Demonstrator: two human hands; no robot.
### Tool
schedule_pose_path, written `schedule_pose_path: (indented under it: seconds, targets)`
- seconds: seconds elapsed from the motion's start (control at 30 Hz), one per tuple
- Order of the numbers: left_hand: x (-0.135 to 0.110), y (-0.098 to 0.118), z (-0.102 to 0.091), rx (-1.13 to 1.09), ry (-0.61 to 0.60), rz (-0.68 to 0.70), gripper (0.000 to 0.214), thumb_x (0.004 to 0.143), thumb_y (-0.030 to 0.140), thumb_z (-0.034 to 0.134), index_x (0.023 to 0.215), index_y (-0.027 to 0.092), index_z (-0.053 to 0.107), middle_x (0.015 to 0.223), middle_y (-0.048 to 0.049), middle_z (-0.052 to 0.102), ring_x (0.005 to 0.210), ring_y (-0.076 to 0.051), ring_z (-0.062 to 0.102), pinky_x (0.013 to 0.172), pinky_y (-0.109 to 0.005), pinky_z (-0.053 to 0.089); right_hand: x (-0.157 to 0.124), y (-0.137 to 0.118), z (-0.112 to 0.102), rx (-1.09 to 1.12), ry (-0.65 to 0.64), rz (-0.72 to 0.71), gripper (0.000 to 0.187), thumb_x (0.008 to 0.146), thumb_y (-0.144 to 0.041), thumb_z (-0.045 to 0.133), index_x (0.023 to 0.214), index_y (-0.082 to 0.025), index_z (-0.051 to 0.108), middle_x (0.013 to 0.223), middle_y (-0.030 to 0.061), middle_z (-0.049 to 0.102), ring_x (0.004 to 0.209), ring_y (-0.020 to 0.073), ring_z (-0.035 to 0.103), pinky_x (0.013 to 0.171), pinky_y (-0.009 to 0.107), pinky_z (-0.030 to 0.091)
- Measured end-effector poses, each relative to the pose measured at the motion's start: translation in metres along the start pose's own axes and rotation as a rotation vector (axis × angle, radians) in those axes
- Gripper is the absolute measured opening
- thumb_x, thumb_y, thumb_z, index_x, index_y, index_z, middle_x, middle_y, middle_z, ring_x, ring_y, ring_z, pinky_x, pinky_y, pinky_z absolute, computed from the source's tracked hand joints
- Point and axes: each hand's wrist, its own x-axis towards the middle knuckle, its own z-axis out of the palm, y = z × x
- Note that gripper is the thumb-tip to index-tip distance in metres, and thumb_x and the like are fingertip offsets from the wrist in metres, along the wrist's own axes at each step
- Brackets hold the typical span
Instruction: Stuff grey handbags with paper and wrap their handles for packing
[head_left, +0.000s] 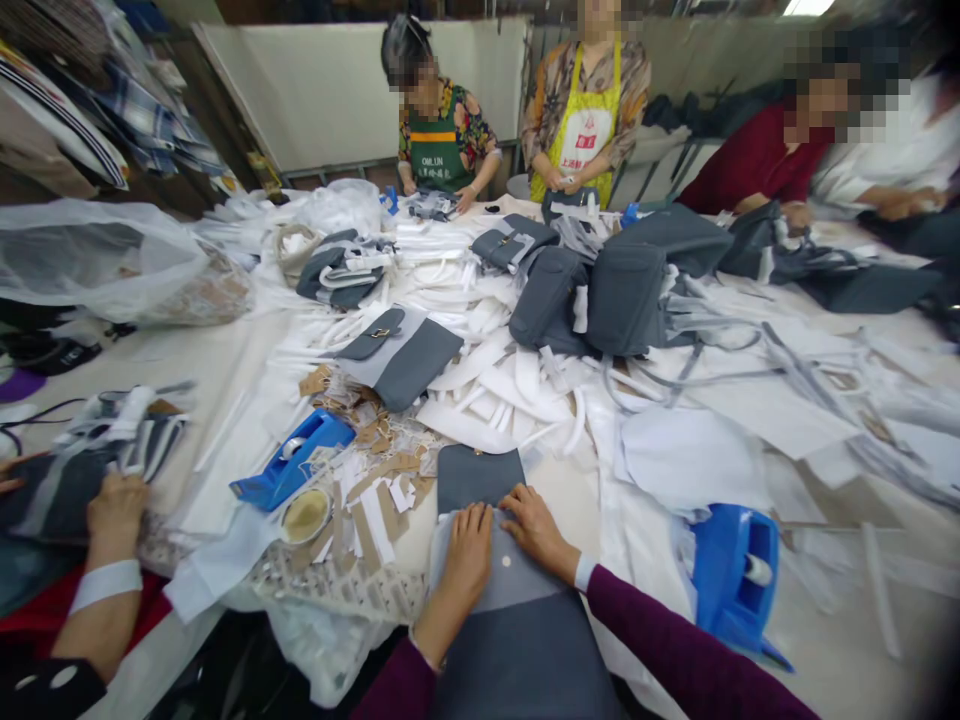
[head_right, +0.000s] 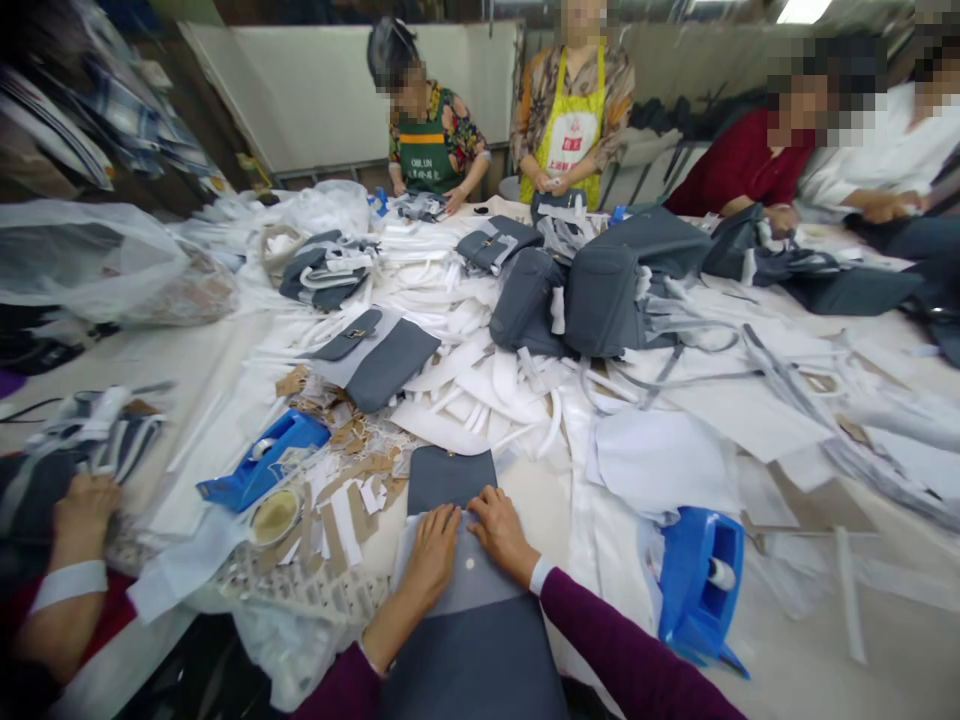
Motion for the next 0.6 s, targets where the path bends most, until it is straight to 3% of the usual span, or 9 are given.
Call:
schedule_pose_path:
  seconds: [0.13,0.2,0.27,0.43,0.5,0.6]
  targets:
    - [-0.004,0.001,0.014,0.009,0.091,-0.019,0.049,0.09,0.015,0.04,0.139,0.015,0.037,0.14,-0.0135,0.046,0.133,-0.029,0.038,0.109,-0.052,0.033,0.033,-0.008,-0.013,-0.186,0.009,-0.128,0.031,0.085,-0.014,0.055,0.113,-0.025,0.062,0.114,0.0104,0.054,0.101,0.0245,0.048,0.085,0.038,0.039]
    - [-0.005,0.0,0.015,0.011,0.083,-0.021,0.049,0.09,0.016,0.041,0.139,0.015,0.037,0.141,-0.0131,0.046,0.133,-0.029,0.038,0.11,-0.052,0.033,0.064,-0.012,-0.025,-0.303,-0.021,-0.27,0.034,0.087,-0.014,0.051,0.117,-0.027,0.061,0.128,0.0114,0.05,0.111,0.0279,0.043,0.092,0.043,0.034]
    - [-0.005,0.0,0.013,0.004,0.067,-0.022,0.05,0.09,0.017,0.041,0.14,0.015,0.037,0.141,-0.0128,0.046,0.133,-0.029,0.038,0.11,-0.051,0.033,0.103,-0.014,-0.043,-0.374,-0.058,-0.318,0.037,0.089,-0.012,0.045,0.12,-0.027,0.06,0.137,0.0108,0.045,0.119,0.0295,0.038,0.098,0.046,0.028]
    - [-0.005,0.0,0.007,-0.023,0.067,-0.012,0.049,0.091,0.017,0.039,0.14,0.016,0.036,0.141,-0.0127,0.046,0.133,-0.028,0.039,0.11,-0.051,0.033,0.181,-0.013,-0.083,-0.376,0.019,-0.002,0.043,0.089,-0.006,0.035,0.125,-0.016,0.057,0.137,0.0195,0.043,0.125,0.0334,0.033,0.097,0.048,0.026]
    - [-0.006,0.0,0.007,-0.045,0.08,-0.009,0.049,0.091,0.018,0.037,0.14,0.016,0.036,0.141,-0.0127,0.046,0.133,-0.028,0.039,0.109,-0.051,0.033,0.188,-0.015,-0.08,-0.364,-0.016,0.023,0.037,0.088,-0.007,0.039,0.117,-0.013,0.061,0.127,0.0206,0.051,0.12,0.0326,0.04,0.094,0.046,0.03]
    - [-0.007,0.0,0.008,-0.076,0.092,-0.014,0.048,0.092,0.019,0.036,0.139,0.016,0.036,0.14,-0.0141,0.046,0.133,-0.029,0.038,0.109,-0.051,0.033,0.176,-0.019,-0.059,-0.328,-0.127,0.065,0.023,0.085,-0.016,0.054,0.103,-0.012,0.067,0.107,0.0175,0.062,0.104,0.0287,0.054,0.086,0.038,0.038]
